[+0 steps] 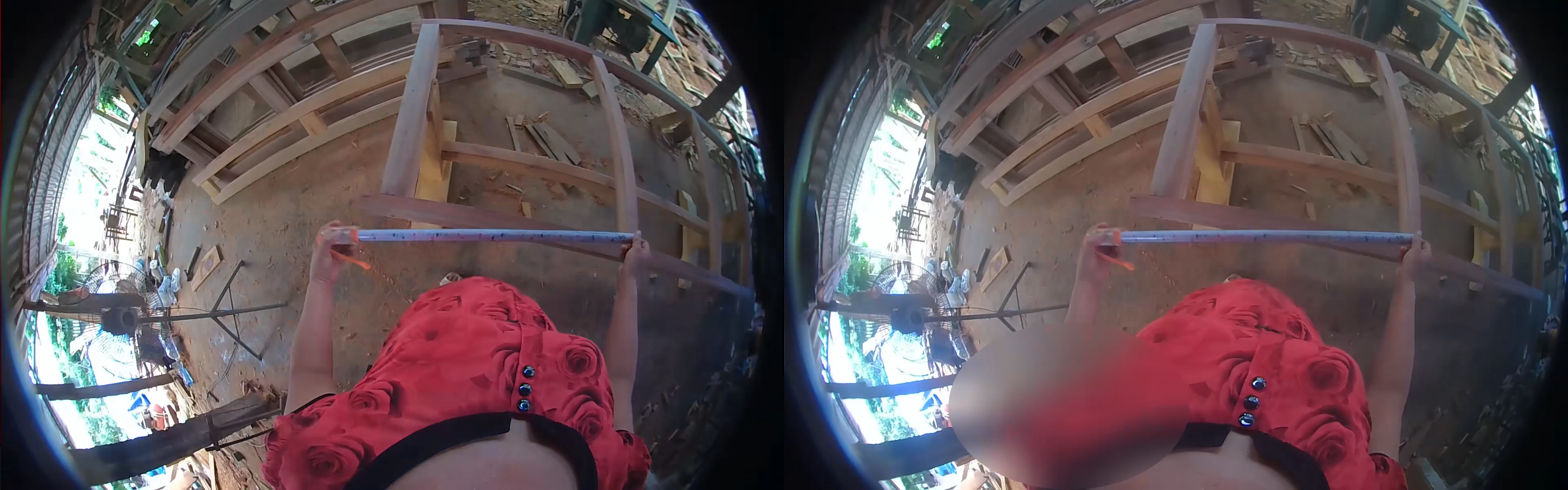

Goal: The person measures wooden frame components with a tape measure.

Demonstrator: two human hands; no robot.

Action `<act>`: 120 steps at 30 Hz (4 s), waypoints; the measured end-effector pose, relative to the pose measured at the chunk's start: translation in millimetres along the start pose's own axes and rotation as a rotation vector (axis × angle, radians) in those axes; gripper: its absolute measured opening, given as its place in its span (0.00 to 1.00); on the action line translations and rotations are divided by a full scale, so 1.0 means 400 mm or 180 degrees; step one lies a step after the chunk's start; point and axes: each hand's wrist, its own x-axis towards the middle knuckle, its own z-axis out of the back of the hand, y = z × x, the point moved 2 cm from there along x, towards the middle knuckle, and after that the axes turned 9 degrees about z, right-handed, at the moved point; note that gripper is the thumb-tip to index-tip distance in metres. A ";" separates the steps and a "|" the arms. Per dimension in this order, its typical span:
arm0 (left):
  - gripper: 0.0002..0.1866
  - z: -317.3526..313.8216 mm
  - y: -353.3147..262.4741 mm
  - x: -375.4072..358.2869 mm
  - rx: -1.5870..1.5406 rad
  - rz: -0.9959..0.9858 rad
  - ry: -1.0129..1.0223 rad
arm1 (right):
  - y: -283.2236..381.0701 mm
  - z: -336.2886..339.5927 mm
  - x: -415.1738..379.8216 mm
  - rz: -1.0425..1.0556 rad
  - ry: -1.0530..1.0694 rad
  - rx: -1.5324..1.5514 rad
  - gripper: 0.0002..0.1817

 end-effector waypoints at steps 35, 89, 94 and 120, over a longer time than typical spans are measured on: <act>0.18 0.159 0.083 0.413 -0.0506 0.0186 -0.0699 | 0.134 0.607 0.180 -0.0043 -0.1486 -0.3968 0.28; 0.29 0.014 0.125 0.417 0.0244 0.0092 -0.2687 | -0.181 0.560 0.606 0.0334 -0.1260 -0.3227 0.13; 0.26 0.040 0.119 0.420 0.0301 0.0052 -0.2468 | -0.192 0.570 0.610 0.0240 -0.1268 -0.3705 0.15; 0.19 0.140 0.142 0.451 -0.0120 -0.0236 -0.2716 | -0.321 0.692 0.729 -0.0363 -0.0683 -0.3621 0.25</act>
